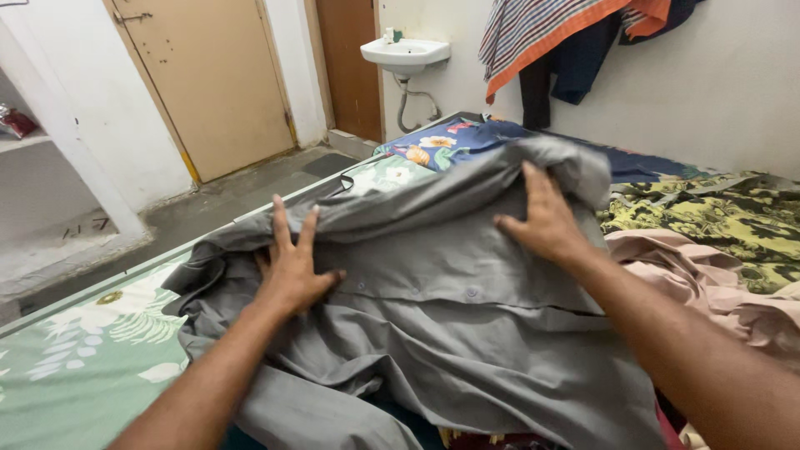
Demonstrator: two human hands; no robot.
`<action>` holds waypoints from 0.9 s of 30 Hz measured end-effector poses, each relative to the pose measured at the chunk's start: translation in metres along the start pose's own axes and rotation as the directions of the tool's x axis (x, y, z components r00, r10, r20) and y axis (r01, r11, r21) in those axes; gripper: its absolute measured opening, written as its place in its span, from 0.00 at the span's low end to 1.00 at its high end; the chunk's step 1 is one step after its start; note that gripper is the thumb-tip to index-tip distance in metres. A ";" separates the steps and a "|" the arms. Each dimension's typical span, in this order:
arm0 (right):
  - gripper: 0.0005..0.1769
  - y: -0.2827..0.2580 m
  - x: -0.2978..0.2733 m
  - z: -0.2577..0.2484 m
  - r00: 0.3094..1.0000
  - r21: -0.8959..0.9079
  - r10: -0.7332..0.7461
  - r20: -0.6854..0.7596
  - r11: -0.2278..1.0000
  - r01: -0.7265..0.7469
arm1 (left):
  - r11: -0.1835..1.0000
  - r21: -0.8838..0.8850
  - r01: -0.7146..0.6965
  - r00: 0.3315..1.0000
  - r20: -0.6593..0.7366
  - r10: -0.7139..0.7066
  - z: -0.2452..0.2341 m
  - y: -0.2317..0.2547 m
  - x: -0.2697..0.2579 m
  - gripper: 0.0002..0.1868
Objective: The person buttons a pink shirt, folds it, and places it into a suitcase before handling other garments including a yellow cloth and a gray shirt.
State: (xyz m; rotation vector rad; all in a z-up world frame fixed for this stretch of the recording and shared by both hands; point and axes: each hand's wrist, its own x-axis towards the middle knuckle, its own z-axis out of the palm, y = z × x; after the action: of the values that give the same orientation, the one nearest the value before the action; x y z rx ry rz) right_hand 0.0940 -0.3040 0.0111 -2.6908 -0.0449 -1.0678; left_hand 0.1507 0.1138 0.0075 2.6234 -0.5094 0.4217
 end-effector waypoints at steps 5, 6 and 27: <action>0.48 0.011 -0.041 0.044 0.765 -0.123 0.240 0.597 0.970 -0.209 | 0.985 0.143 0.096 0.952 0.274 -0.133 0.029 -0.006 -0.020 0.53; 0.41 0.008 -0.048 0.045 0.724 -0.172 0.324 0.609 0.945 -0.278 | 0.984 0.171 0.057 0.968 0.233 -0.096 0.035 -0.011 -0.026 0.48; 0.50 -0.172 -0.157 -0.078 0.641 0.295 -0.313 0.700 0.945 0.140 | 0.972 0.073 -0.224 0.901 -0.365 0.235 0.036 -0.010 -0.074 0.16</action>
State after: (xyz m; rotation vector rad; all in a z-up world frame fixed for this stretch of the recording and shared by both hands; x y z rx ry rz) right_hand -0.0936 -0.1461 -0.0038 -2.7547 -0.6268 0.0853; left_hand 0.0973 0.1265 -0.0543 2.4293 -0.6867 0.9864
